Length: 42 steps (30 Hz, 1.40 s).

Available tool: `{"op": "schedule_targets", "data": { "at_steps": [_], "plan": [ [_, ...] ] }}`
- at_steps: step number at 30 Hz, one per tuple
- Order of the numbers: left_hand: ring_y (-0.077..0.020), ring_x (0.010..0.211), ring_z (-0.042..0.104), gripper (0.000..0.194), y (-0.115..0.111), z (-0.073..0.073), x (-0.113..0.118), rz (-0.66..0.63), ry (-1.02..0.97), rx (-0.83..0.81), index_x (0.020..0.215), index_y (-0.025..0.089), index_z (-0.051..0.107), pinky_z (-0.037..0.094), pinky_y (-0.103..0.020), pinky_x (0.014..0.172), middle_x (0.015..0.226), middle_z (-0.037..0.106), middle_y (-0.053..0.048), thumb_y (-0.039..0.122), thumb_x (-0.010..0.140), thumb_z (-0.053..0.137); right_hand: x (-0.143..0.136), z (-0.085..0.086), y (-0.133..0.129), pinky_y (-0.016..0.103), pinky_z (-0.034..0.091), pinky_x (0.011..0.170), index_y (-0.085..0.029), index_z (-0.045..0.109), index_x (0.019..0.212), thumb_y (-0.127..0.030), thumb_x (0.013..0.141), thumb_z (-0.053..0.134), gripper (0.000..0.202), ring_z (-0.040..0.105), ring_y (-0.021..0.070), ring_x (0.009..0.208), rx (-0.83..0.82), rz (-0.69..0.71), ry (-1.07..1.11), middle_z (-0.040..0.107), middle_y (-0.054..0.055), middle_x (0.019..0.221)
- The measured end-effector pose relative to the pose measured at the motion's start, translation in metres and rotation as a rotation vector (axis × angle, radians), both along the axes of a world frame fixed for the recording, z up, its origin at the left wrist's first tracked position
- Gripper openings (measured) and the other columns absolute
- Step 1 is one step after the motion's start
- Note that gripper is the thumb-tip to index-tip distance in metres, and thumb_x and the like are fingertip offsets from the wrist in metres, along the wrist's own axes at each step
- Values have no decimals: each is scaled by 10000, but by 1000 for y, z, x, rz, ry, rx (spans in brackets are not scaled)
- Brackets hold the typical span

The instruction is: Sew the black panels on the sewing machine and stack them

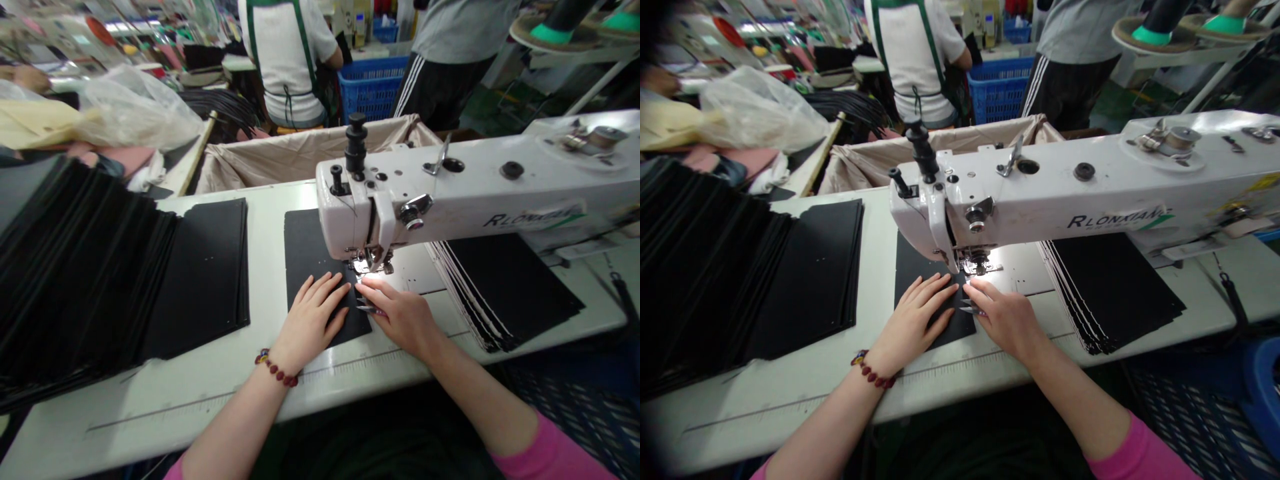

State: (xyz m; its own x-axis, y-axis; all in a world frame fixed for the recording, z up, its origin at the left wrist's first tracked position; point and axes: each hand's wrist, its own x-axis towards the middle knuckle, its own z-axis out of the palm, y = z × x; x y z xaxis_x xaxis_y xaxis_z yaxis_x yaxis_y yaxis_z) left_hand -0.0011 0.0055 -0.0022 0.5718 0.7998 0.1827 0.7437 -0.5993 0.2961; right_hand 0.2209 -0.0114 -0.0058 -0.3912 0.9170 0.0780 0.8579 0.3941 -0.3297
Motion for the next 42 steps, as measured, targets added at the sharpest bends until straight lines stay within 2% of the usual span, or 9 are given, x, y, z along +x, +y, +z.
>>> {"op": "schedule_targets", "data": {
  "at_steps": [10,23,35,42],
  "plan": [
    [-227,1395,351,420,2,-2,0,23,1,7,1381,241,463,227,-484,1191,1475,443,-48,293,964,466,0,1,0,340,532,827,-320,435,1417,-172,864,543,583,642,213,1043,8,2,-5,472,-1,1461],
    [-223,1399,348,417,3,-2,1,63,-17,-4,1382,239,458,232,-476,1189,1486,433,-52,308,971,456,1,-1,-1,330,534,841,-327,457,1399,-144,846,553,590,633,208,1073,45,2,18,489,-3,1446],
    [-224,1446,254,541,7,-5,4,111,4,-43,1491,230,294,206,-464,1195,1557,311,-46,358,980,417,2,-1,0,329,528,882,-318,458,1398,-137,829,562,606,643,200,1047,42,9,36,499,-2,1438],
    [-221,1444,263,554,9,-2,6,125,-2,-57,1486,234,303,203,-464,1194,1554,319,-56,341,962,447,2,0,-1,317,514,903,-313,454,1396,-143,844,555,586,628,191,1081,42,10,83,514,2,1421]
  ]
}}
